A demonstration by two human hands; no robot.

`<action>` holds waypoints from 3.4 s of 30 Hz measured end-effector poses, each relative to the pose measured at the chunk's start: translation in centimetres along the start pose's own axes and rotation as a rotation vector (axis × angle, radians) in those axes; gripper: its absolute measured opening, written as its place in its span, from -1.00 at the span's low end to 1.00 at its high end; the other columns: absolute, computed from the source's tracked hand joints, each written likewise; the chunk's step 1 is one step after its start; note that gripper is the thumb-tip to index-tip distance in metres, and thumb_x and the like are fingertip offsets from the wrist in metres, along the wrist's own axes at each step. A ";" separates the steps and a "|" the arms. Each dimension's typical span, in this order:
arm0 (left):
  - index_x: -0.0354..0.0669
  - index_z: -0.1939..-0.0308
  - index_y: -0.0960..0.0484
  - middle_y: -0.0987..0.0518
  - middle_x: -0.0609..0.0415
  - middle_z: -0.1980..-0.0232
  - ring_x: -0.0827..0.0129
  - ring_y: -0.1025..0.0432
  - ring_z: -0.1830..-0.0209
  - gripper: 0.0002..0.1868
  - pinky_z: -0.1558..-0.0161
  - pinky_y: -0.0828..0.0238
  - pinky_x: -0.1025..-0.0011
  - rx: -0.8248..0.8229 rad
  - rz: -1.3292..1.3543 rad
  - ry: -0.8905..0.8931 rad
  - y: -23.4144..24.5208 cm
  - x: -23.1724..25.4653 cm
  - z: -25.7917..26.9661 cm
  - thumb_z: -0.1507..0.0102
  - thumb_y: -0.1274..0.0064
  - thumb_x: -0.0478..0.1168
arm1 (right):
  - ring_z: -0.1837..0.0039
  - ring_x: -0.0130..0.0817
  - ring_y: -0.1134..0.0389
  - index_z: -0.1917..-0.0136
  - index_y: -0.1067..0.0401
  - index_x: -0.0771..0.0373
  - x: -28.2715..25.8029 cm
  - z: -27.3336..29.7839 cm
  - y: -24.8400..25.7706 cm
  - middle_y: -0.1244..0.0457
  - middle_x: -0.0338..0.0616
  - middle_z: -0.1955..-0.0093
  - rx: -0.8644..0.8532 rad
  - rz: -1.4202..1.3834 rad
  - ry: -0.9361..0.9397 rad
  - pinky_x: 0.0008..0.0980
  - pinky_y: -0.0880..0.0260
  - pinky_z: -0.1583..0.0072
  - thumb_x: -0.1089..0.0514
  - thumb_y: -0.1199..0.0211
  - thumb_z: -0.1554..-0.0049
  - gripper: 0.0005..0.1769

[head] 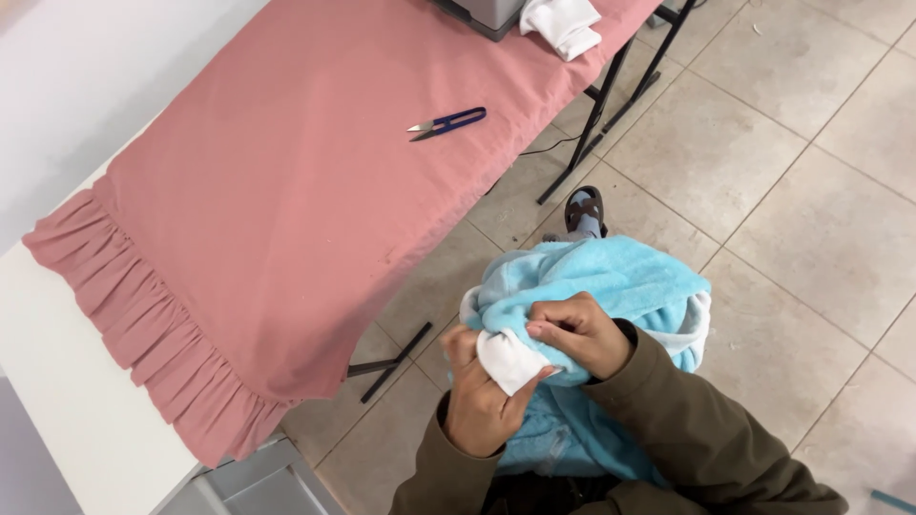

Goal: The person uses a seam ripper to carefully remove white stitching from the edge of a light blue fabric item. They hold the fabric taut with one hand while using the tool with the other to cut the threads, then pull the loose threads away from the material.

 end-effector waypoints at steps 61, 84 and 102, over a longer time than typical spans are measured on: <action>-0.44 0.10 -0.61 -0.58 -0.14 0.43 0.10 -0.52 0.53 -0.83 0.47 -0.34 0.27 0.270 -0.169 0.168 2.4 -2.7 1.0 -0.39 -0.09 -0.30 | -0.02 -0.42 -0.27 -0.05 -0.41 0.36 -3.7 0.4 -3.8 -0.29 -0.09 -0.06 -0.018 0.222 0.061 -0.42 -0.29 0.01 0.17 -0.35 -0.13 -0.71; -0.39 0.24 -0.65 -0.58 0.13 0.45 0.59 -0.40 0.45 -0.83 0.40 -0.30 0.50 -0.084 0.539 0.457 -2.4 -3.5 2.3 -0.39 -0.10 -0.30 | 0.25 -0.43 -0.37 0.11 -0.49 0.34 -4.5 4.0 -0.2 -0.40 -0.12 0.23 0.370 0.279 -0.027 -0.48 -0.35 0.15 0.29 -0.25 -0.19 -0.94; -0.17 0.34 -0.74 -0.35 -0.04 -0.39 -0.15 -0.06 -0.47 -0.78 -0.48 0.05 -0.17 0.054 -0.157 -0.099 1.3 2.1 -0.4 -0.15 -0.38 -0.10 | 0.07 -0.61 -0.11 0.05 -0.40 0.32 4.8 3.8 -2.6 -0.18 -0.38 0.15 -0.019 -0.449 -0.227 -0.48 -0.19 0.02 0.19 -0.14 -0.36 -0.83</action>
Point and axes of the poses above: each hand's wrist, its own z-axis away from the middle knuckle, its own y-axis out of the back of the hand, x = y × z, the point moved 7 cm from there along -z, towards the middle knuckle
